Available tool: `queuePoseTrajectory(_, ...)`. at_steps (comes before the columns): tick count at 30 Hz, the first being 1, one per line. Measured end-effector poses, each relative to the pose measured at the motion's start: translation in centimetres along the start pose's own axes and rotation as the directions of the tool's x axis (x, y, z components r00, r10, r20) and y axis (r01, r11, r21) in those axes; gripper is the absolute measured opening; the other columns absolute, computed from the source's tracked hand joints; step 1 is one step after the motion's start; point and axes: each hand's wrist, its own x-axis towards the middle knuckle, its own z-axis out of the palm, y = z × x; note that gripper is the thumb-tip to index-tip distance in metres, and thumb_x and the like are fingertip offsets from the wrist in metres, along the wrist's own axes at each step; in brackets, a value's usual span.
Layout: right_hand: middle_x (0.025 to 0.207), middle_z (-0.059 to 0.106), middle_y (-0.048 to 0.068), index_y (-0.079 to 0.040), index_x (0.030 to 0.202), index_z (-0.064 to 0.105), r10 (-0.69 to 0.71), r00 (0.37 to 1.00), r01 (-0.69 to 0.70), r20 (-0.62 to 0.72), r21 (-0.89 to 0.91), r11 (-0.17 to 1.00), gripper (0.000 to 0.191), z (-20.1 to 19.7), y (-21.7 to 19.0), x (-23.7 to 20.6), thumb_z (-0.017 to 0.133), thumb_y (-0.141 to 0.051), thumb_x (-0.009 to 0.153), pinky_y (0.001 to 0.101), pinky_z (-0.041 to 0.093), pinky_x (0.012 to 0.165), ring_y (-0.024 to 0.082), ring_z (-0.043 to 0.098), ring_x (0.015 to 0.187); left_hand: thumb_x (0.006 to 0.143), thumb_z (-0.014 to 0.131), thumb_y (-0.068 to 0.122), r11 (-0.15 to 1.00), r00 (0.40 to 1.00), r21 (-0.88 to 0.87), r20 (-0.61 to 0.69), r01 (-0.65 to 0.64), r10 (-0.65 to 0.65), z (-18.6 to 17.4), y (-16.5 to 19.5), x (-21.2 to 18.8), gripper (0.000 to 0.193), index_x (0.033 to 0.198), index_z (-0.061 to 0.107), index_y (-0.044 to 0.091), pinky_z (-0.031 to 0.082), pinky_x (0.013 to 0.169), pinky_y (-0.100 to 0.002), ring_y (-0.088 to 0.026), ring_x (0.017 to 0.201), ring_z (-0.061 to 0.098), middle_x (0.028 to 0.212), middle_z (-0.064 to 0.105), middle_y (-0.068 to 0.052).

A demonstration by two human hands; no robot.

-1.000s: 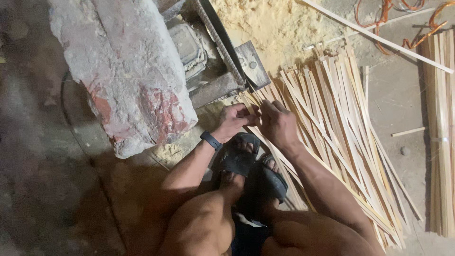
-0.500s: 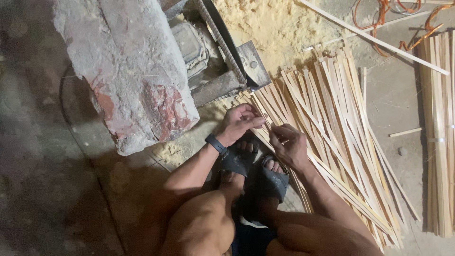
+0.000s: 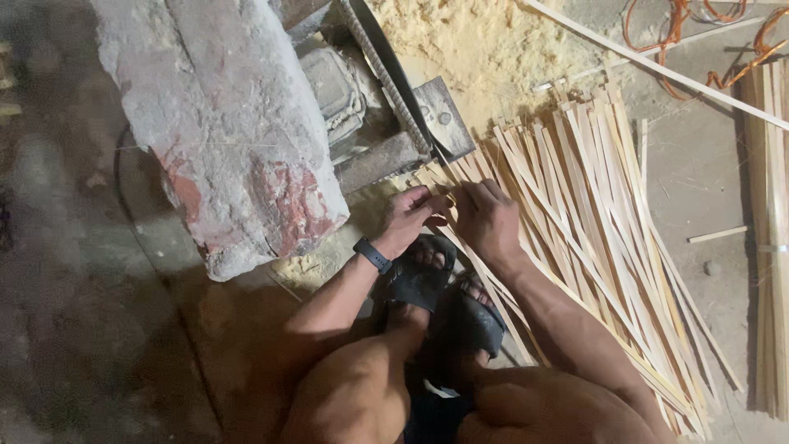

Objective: The person repeatedly feeds bundles of thin wooden sticks into a stationary cutting machine to trim their ends. After each cut, the person removes the trimmed sticks and places them on a pile on the floor.

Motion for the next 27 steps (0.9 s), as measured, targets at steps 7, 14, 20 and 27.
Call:
queuePoseTrajectory(7, 0.079, 0.072, 0.010, -0.003, 0.091, 0.076, 0.114, 0.985, -0.117, 0.127, 0.021, 0.993, 0.010, -0.9, 0.5, -0.2, 0.069, -0.003, 0.097, 0.0341, 0.057, 0.053, 0.019, 0.067, 0.063, 0.096, 0.065, 0.003, 0.997, 0.990, -0.015, -0.115, 0.076, -0.077, 0.4, 1.4, -0.7, 0.017, 0.112, 0.067, 0.001, 0.064, 0.074, -0.033, -0.016, 0.084, 0.073, 0.102, 0.073, -0.010)
queuePoseTrajectory(14, 0.084, 0.072, 0.014, 0.001, 0.103, 0.074, -0.042, 0.990, 0.036, 0.131, 0.043, 0.998, 0.015, -5.1, 1.3, -6.1, 0.068, -0.010, 0.094, 0.0277, 0.055, 0.047, 0.019, 0.067, 0.061, 0.094, 0.076, 0.009, 0.994, 0.999, -0.106, 0.017, 0.036, -0.034, 2.0, 1.8, 0.1, 0.023, 0.112, 0.067, -0.002, 0.064, 0.078, -0.033, -0.016, 0.085, 0.072, 0.101, 0.073, -0.010)
queuePoseTrajectory(20, 0.077, 0.069, 0.011, -0.001, 0.113, 0.073, 0.127, 0.980, -0.126, 0.154, -0.020, 0.992, 0.017, -2.1, 1.0, -3.3, 0.068, -0.001, 0.097, 0.0326, 0.052, 0.042, 0.020, 0.065, 0.053, 0.096, 0.072, 0.017, 0.992, 0.989, -0.087, -0.111, 0.091, -0.100, 2.8, 1.7, 1.2, 0.027, 0.118, 0.067, 0.002, 0.063, 0.074, -0.031, -0.017, 0.090, 0.073, 0.102, 0.073, -0.007)
queuePoseTrajectory(27, 0.088, 0.068, 0.013, -0.004, 0.107, 0.068, 0.042, 0.994, -0.051, 0.102, 0.080, 0.996, 0.019, -0.3, -1.5, 0.7, 0.071, -0.003, 0.088, 0.0415, 0.058, 0.058, 0.031, 0.070, 0.069, 0.097, 0.068, 0.015, 0.987, 0.969, 0.000, -0.187, 0.161, -0.159, 2.0, 0.9, -0.2, 0.029, 0.121, 0.067, 0.000, 0.060, 0.071, -0.032, -0.016, 0.090, 0.071, 0.107, 0.073, -0.007)
